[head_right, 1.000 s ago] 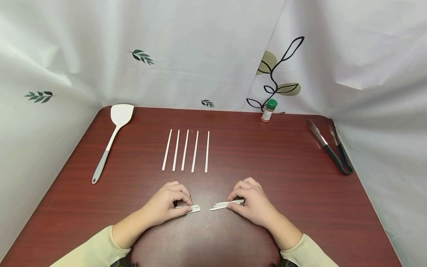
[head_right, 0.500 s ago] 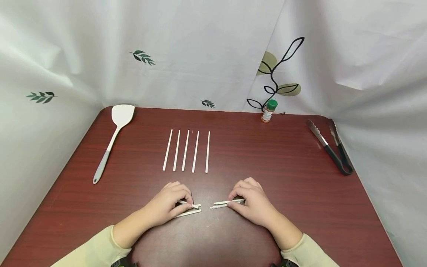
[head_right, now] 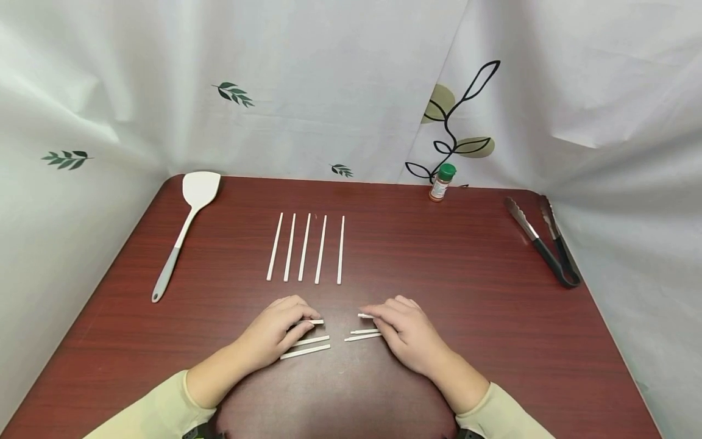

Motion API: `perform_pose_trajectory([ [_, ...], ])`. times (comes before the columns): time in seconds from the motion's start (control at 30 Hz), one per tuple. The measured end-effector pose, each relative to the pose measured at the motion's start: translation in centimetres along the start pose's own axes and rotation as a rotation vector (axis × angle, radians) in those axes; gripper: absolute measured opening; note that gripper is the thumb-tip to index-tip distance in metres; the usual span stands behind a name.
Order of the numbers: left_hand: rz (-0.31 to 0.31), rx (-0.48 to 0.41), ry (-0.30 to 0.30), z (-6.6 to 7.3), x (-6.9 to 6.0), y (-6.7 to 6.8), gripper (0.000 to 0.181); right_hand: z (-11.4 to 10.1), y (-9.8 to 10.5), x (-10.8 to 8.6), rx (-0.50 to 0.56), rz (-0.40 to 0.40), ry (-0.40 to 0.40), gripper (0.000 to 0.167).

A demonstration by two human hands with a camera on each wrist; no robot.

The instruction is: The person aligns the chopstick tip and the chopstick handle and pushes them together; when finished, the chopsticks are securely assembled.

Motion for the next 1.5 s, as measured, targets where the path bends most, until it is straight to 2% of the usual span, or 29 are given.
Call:
perform_pose_trajectory([
  [0.17, 0.036, 0.017, -0.077, 1.3, 0.2, 0.0, 0.013, -1.2, 0.1, 0.3, -0.055, 0.053, 0.098, 0.025],
  [0.33, 0.095, 0.001, -0.174, 2.7, 0.4, 0.1, 0.017, -2.1, -0.2, 0.4, -0.102, 0.048, 0.146, 0.024],
  [0.4, 0.108, -0.03, -0.193, 2.9, 0.4, 0.1, 0.016, -2.7, -0.4, 0.4, -0.109, 0.044, 0.173, 0.022],
  [0.6, 0.122, -0.099, -0.195, 3.0, 0.4, 0.1, 0.013, -4.4, -1.5, 0.4, -0.113, 0.014, 0.26, 0.022],
  [0.9, 0.119, -0.126, -0.209, 3.3, 0.4, -0.2, 0.013, -5.0, -1.9, 0.4, -0.1, 0.013, 0.314, 0.026],
  [1.17, 0.114, -0.154, -0.186, 3.2, 0.3, -0.4, 0.011, -4.7, -1.9, 0.4, -0.118, 0.002, 0.274, 0.026],
  [1.5, 0.096, -0.128, -0.221, 3.7, 0.3, -0.8, 0.009, -4.6, -2.0, 0.3, -0.108, 0.004, 0.28, 0.025],
])
Point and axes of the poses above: each hand's wrist, its own x-axis towards the middle knuckle, its own y-axis out of the back of the hand, z = x × y, the point moved 9 cm from there along x, towards the middle knuckle, and after that the axes turned 4 degrees about -z, right-handed, at the moved point
